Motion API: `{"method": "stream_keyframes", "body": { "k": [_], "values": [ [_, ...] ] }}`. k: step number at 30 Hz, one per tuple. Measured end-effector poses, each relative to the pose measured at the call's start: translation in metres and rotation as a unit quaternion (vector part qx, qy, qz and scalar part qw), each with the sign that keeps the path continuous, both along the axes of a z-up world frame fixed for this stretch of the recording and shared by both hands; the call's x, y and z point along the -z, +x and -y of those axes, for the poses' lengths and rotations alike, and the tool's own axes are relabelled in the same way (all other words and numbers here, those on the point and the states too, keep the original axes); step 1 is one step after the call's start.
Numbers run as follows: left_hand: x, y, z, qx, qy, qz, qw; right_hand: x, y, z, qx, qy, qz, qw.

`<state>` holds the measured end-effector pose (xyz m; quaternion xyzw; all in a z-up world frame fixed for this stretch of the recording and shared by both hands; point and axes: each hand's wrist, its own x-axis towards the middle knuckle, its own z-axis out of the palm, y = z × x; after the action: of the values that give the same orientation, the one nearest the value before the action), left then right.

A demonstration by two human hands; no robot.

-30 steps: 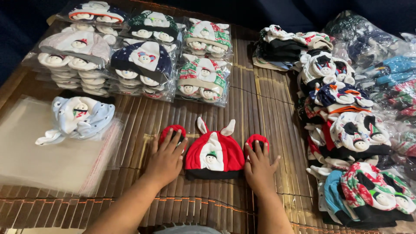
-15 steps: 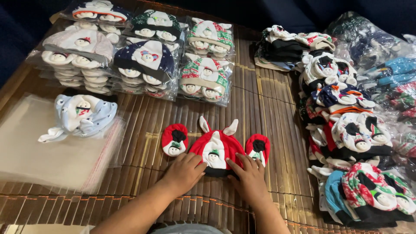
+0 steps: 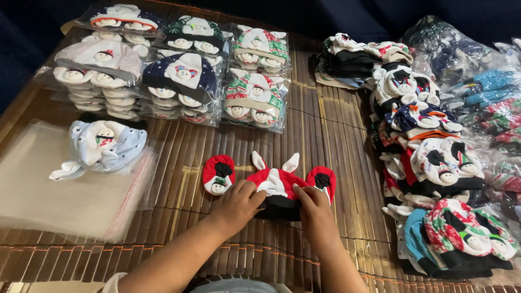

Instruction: Packaging winter hats into individual plastic bags

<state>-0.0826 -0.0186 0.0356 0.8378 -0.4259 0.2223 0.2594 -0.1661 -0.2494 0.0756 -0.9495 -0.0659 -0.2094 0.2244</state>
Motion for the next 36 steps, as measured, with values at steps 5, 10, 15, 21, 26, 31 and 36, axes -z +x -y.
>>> {"method": "stream_keyframes", "body": {
  "k": [5,10,15,21,26,31,36],
  "values": [
    [-0.011,0.007,0.002,-0.122,0.031,0.005,0.992,-0.027,-0.001,0.017,0.03,0.011,-0.043,0.999],
    [-0.017,0.023,0.003,-0.118,-0.117,-0.29,0.942,-0.064,0.001,0.022,0.087,-0.03,-0.108,0.99],
    [-0.027,0.04,0.023,-0.121,-0.232,-0.52,0.813,-0.076,0.028,0.039,0.059,-0.063,-0.173,0.981],
    [-0.062,0.066,0.028,-0.157,-0.14,-0.381,0.901,-0.098,0.065,0.051,-0.015,-0.051,-0.176,0.983],
    [-0.093,0.077,0.018,-0.162,-0.1,-0.184,0.964,-0.072,0.089,0.065,0.057,-0.057,-0.078,0.994],
    [-0.045,0.07,0.012,-0.175,0.022,0.005,0.984,-0.012,0.087,0.054,0.02,-0.135,-0.053,0.989],
    [0.028,0.055,-0.004,-0.069,0.142,0.059,0.986,0.02,0.059,0.031,-0.052,-0.33,-0.147,0.931]
  ]
}}
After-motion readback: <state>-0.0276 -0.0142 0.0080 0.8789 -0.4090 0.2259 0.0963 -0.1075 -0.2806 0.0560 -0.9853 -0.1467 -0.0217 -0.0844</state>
